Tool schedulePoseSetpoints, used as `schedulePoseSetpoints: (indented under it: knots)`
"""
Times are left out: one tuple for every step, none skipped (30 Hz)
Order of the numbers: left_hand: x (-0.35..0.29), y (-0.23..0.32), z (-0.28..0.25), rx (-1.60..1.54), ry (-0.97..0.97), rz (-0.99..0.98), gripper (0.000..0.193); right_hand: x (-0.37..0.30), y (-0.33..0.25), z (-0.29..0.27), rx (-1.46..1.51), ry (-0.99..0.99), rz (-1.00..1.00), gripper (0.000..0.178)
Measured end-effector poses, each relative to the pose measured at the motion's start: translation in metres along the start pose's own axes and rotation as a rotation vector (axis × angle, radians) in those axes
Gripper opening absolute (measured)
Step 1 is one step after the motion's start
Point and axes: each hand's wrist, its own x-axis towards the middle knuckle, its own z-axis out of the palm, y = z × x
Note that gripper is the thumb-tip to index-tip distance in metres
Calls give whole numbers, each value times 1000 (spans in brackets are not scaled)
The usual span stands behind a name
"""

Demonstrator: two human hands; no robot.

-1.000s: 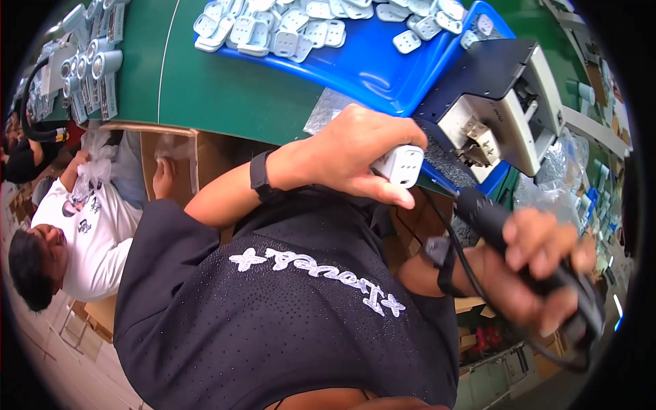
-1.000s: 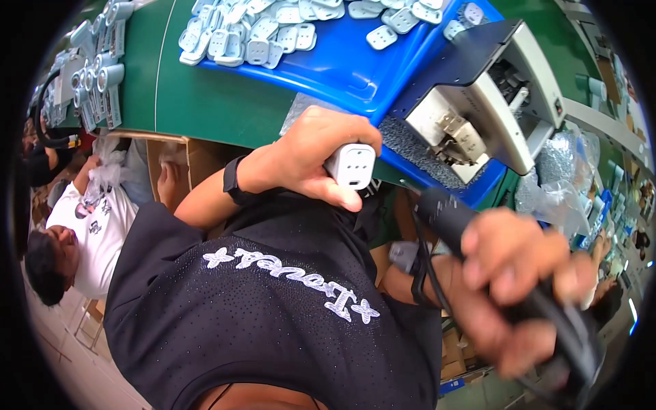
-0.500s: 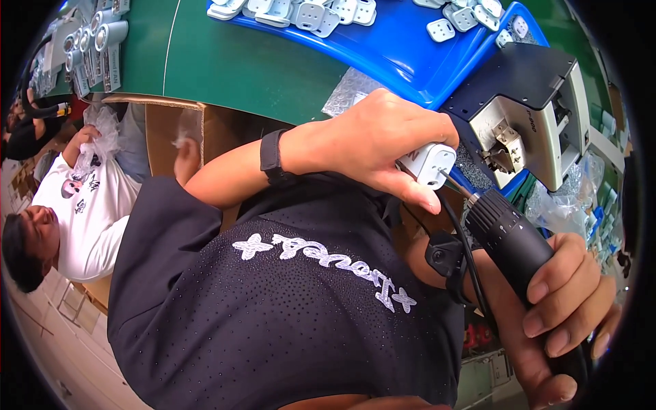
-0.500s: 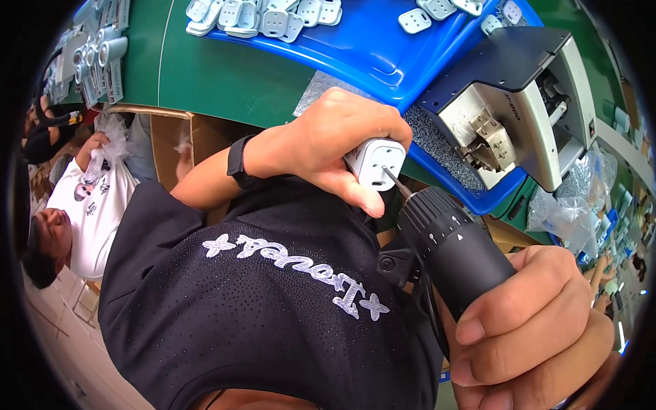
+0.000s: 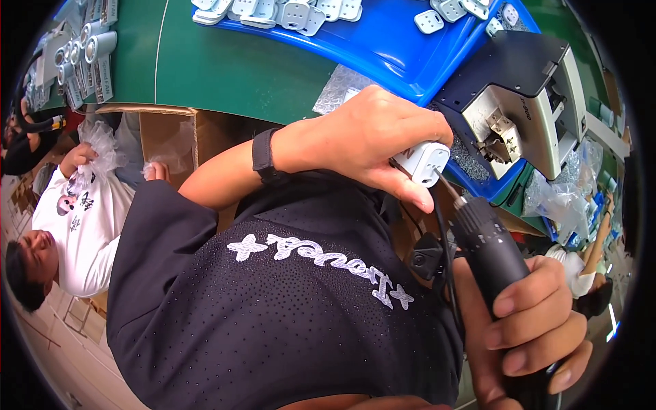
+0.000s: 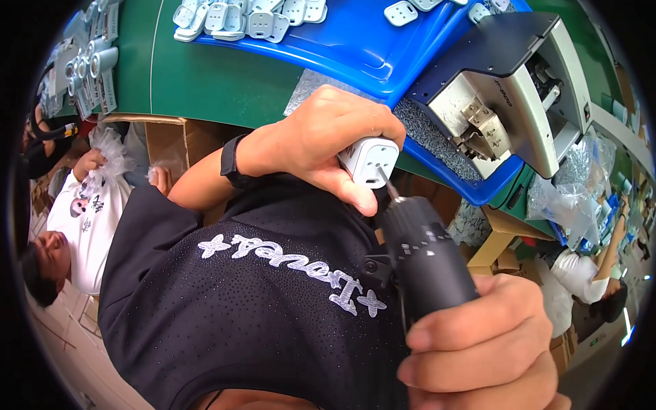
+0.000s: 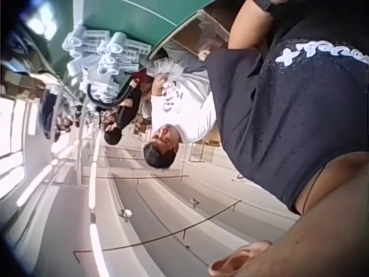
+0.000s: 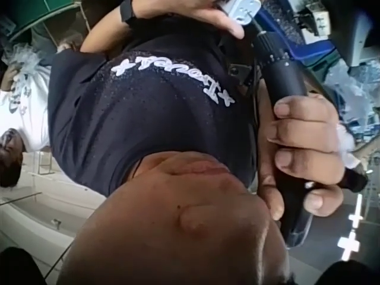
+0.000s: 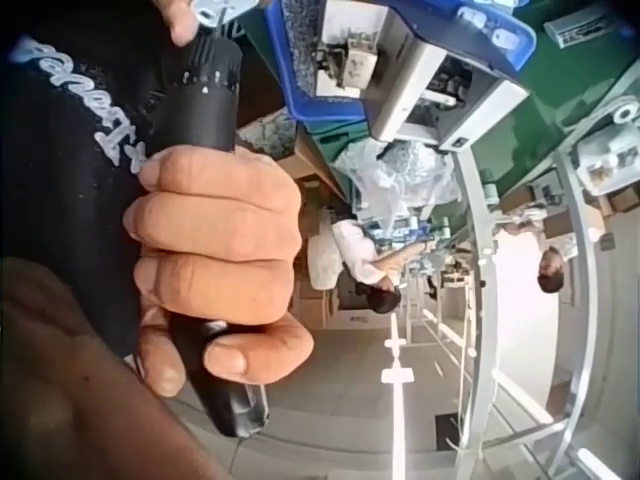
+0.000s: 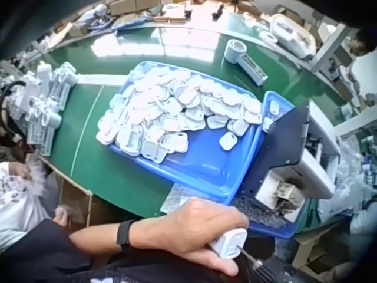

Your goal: The person picks up a fan base and a back cover, fits them together, and uses a power screwdriver to fasten them. They then place the completed unit onto the table and repeat the process with another fan.

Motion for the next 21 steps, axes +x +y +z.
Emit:
schedulePoseSetpoints:
  knots:
    - [0,0,0,21,-2,-14,69,-3,0,-1,-55,29,6,56]
    - [1,1,1,22,-1,-18,69,-2,-1,-1,-71,30,11,56]
    - [2,3,2,9,5,-11,69,2,2,-5,-60,175,-53,49]
    - [3,3,2,2,10,-9,70,7,9,-10,-47,317,-118,43]
    - [3,2,2,6,1,-11,70,5,24,-32,-145,378,-131,40]
    - [4,1,4,5,-9,-10,70,2,38,-53,-250,441,-138,38]
    - [2,2,3,13,-4,-14,70,0,47,-65,-352,416,-109,39]
    - [2,2,3,12,-6,-17,70,4,54,-69,-460,394,-84,39]
    - [1,1,3,11,-8,-20,70,1,55,-67,-327,419,-46,40]
    - [1,1,3,8,-10,-23,70,-2,55,-64,-194,441,-6,40]
    - [-1,1,4,12,-8,-27,70,-2,54,-53,-122,449,15,41]
    - [-1,1,4,8,-2,-15,70,0,54,-42,-51,459,34,41]
    - [0,0,4,4,3,-4,70,-1,46,-27,-27,479,49,42]
    - [1,-2,4,-3,9,10,70,-1,38,-23,-16,491,59,43]
    - [0,-1,4,-3,5,1,70,-2,30,-17,-1,503,70,44]
    - [0,-1,3,1,7,3,70,-1,21,-16,127,437,-21,47]
    - [0,1,4,-3,5,6,70,1,12,-14,247,376,-110,50]
    - [1,-1,3,5,-1,12,70,7,9,-11,252,387,-113,50]
    - [0,-2,3,6,-14,9,70,15,6,-5,185,346,-78,48]
    - [-1,-3,3,7,-2,9,70,24,3,2,116,294,-40,46]
    - [-2,-4,3,10,9,8,70,26,3,2,83,265,-20,45]
